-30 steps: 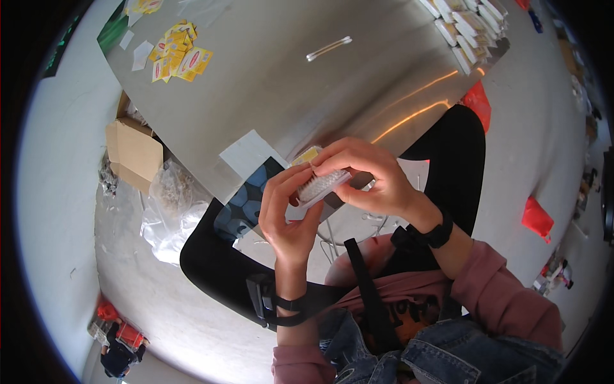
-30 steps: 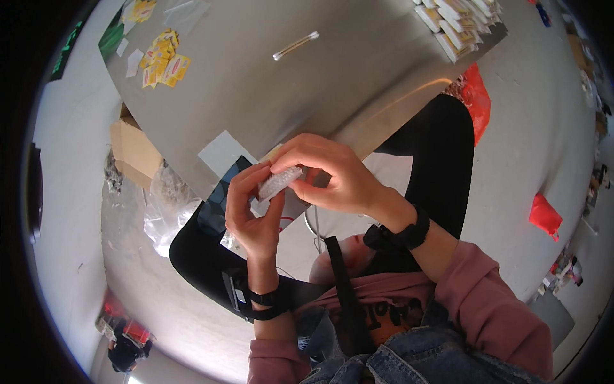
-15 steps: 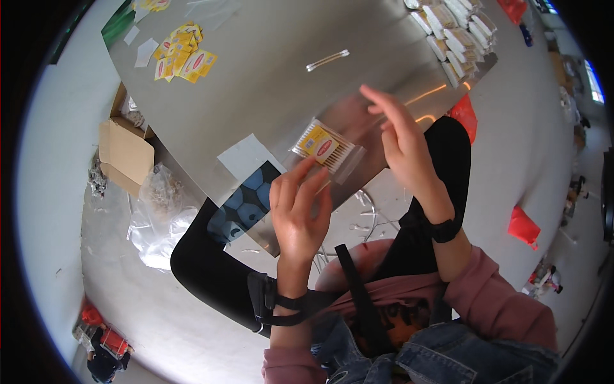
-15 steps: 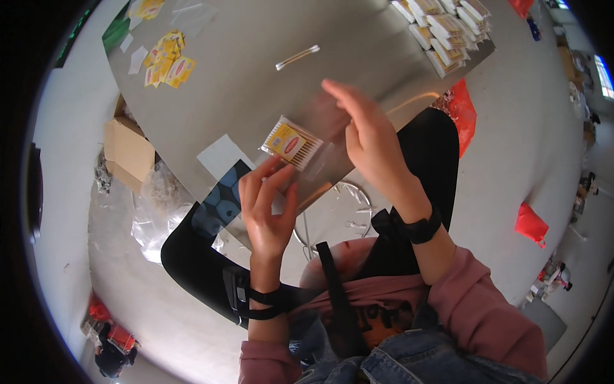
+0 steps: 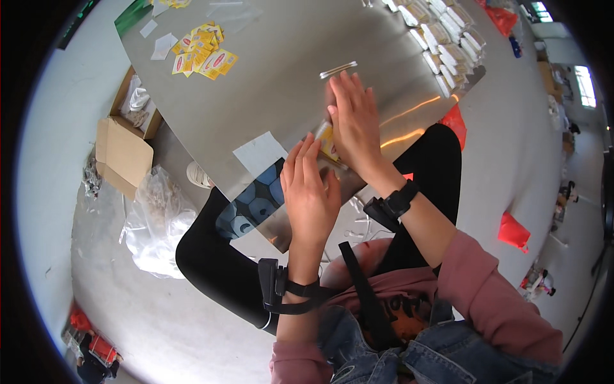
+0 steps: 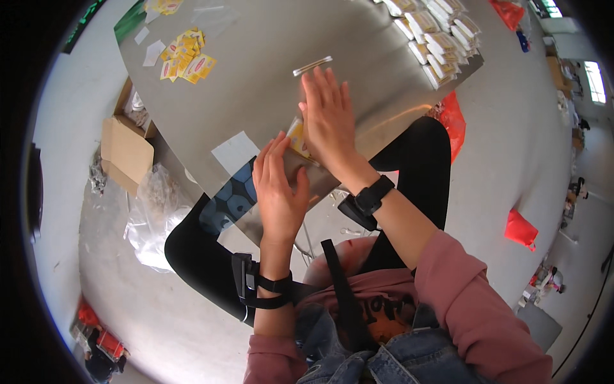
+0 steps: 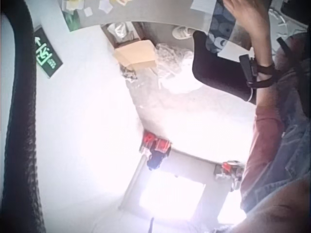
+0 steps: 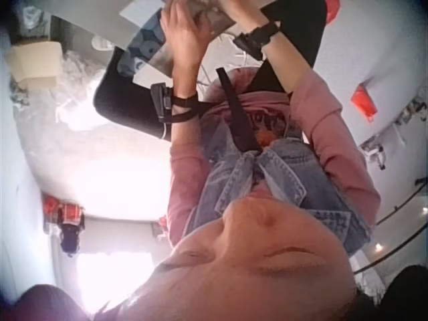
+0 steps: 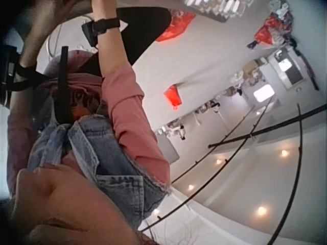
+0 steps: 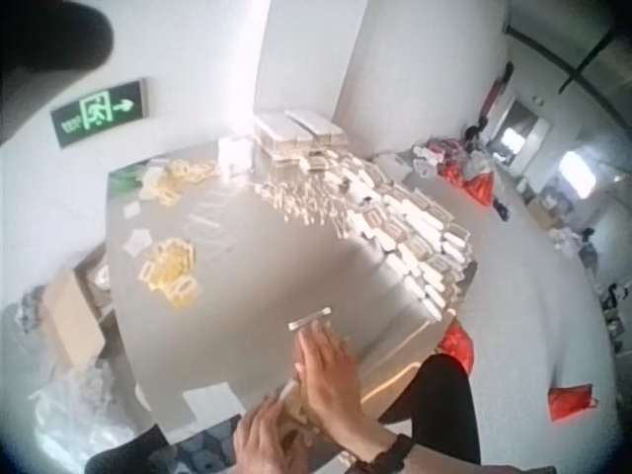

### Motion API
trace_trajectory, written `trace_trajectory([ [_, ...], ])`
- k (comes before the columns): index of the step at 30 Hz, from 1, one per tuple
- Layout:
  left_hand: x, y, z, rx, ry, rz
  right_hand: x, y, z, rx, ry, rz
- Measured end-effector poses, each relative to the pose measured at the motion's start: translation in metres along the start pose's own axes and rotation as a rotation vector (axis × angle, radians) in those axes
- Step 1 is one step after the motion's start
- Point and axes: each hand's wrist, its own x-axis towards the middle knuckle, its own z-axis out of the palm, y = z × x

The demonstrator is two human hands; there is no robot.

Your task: Packaging individual cotton swabs into small plastic bags.

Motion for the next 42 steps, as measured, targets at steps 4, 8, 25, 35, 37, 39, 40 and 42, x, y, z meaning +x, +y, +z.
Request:
trace_trajectory([
  [4,-0.004,0.006,-0.001,-0.004,-0.006,-0.022,0.000,0.000,-0.004,0.047,-0.056,-0.048],
  [8,-0.007,0.010,0.001,0.002,0.049,-0.090,0.006,0.004,-0.005,0.185,-0.110,-0.101],
  [25,-0.037,0.027,0.011,-0.543,0.114,-0.536,-0.021,0.006,-0.047,0.696,-0.066,0.099],
  [35,-0.040,0.028,0.010,-0.461,0.024,-0.516,-0.012,0.006,-0.014,-0.053,-0.108,0.019],
  [37,-0.041,0.027,0.010,-0.468,0.030,-0.489,-0.013,0.006,-0.012,-0.025,-0.092,-0.009],
  [39,-0.041,0.029,0.009,-0.475,0.039,-0.459,-0.008,0.006,-0.012,-0.019,-0.082,0.018],
  [40,-0.038,0.028,0.007,-0.440,0.059,-0.454,-0.007,0.004,-0.014,-0.009,-0.072,0.043],
  [42,-0.035,0.027,0.000,-0.382,0.056,-0.485,-0.012,0.003,-0.008,-0.012,-0.061,0.055],
])
